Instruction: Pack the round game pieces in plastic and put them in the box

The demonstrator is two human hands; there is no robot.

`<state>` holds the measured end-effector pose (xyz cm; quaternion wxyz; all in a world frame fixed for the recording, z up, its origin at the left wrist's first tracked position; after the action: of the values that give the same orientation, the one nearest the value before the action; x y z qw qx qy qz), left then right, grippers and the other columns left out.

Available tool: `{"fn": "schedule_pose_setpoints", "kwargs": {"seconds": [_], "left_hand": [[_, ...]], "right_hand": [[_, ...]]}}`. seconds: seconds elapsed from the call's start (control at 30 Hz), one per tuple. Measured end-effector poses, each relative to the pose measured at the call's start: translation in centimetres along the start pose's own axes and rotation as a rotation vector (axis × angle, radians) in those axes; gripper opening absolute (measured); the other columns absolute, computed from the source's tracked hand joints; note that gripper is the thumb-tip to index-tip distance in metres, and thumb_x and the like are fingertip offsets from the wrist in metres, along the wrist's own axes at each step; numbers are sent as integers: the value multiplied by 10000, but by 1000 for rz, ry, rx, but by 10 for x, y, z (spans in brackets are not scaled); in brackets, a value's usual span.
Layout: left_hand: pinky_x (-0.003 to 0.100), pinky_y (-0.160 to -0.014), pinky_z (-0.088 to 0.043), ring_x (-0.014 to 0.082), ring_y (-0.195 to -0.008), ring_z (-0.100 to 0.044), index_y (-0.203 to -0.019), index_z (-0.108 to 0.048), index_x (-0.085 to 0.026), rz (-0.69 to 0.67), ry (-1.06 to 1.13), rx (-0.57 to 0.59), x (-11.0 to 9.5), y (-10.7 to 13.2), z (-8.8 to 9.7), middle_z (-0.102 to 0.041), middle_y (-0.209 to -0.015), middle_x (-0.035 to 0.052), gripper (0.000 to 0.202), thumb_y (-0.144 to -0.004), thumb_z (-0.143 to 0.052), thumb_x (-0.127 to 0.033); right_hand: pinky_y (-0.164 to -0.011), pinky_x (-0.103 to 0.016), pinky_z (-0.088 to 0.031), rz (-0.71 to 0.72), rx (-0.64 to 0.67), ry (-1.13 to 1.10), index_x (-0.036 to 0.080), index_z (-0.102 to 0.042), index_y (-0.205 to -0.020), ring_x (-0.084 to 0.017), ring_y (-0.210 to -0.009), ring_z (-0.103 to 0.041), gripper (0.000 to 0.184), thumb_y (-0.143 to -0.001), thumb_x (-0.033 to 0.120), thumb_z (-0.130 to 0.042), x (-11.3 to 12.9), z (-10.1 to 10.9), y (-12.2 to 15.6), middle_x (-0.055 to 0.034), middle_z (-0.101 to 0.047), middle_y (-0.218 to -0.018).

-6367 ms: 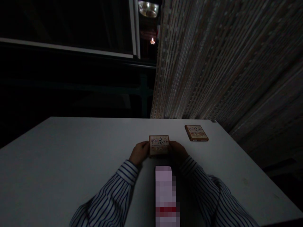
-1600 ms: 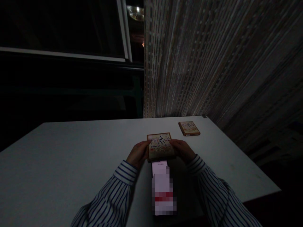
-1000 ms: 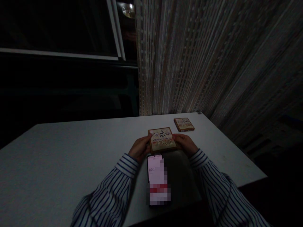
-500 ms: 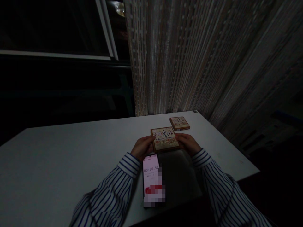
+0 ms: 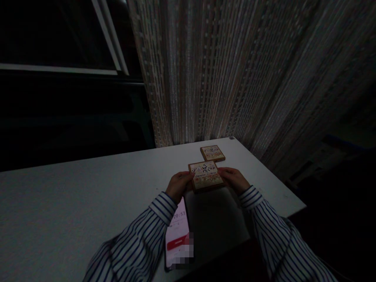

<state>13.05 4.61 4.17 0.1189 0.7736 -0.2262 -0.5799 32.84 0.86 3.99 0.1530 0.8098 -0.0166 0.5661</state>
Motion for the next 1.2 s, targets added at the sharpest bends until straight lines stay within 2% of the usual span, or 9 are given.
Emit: {"fn": "schedule_pose_setpoints", "kwargs": {"seconds": [0.2, 0.47, 0.77, 0.93, 1.07, 1.2], "left_hand": [[269, -559, -523, 156, -557, -636, -793, -574, -94, -17, -36, 22, 6, -7, -16, -667, -648, 62, 240, -613, -729, -129], [264, -569, -526, 153, -566, -638, -745, -602, -73, -11, -45, 107, 14, -18, -38, -670, -646, 89, 63, -698, -638, -95], [298, -635, -543, 178, -627, -654, -763, -636, -65, 5, 37, 157, 37, -35, -59, -690, -713, 116, 114, -660, -670, -100], [322, -661, -549, 205, -665, -663, -769, -657, -51, 51, -2, 181, 47, -41, -70, -694, -754, 145, 165, -645, -685, -158], [348, -717, -545, 229, -718, -665, -786, -674, -46, 30, -57, 239, 49, -42, -83, -695, -825, 158, 205, -633, -684, -183], [345, -703, -548, 237, -723, -663, -743, -690, -69, -25, -144, 158, 51, -50, -84, -702, -778, 140, 215, -571, -731, -191]], "right_hand": [[-704, -309, -521, 18, -41, 60, 136, -668, -784, -170, -676, -643, 233, -583, 240, -724, 6, 21, -1, -43, -698, -708], [-670, -282, -523, -5, -57, 127, 139, -673, -808, -157, -676, -641, 218, -606, 207, -715, 7, 41, -9, -39, -701, -736], [-687, -272, -519, -12, -55, 160, 132, -685, -811, -151, -670, -641, 221, -597, 181, -710, 9, 62, -15, -41, -705, -742], [-696, -276, -511, -39, -33, 207, 143, -690, -807, -145, -664, -634, 207, -608, 198, -695, 3, 77, -21, -38, -706, -762], [-645, -262, -501, -69, -20, 295, 136, -683, -853, -133, -626, -616, 252, -617, 223, -680, -5, 96, -31, -28, -697, -734], [-621, -255, -492, -74, -30, 396, 135, -680, -868, -134, -627, -605, 260, -633, 245, -656, -8, 111, -40, -23, -686, -721]]}}
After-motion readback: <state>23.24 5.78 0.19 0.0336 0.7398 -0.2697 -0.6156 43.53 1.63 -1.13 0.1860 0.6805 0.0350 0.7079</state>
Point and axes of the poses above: each hand's wrist, its own y-axis away from the middle knuckle, its own z-axis out of the back of the hand, x = y × z, the point moved 10 cm from there along -y, towards the middle knuckle
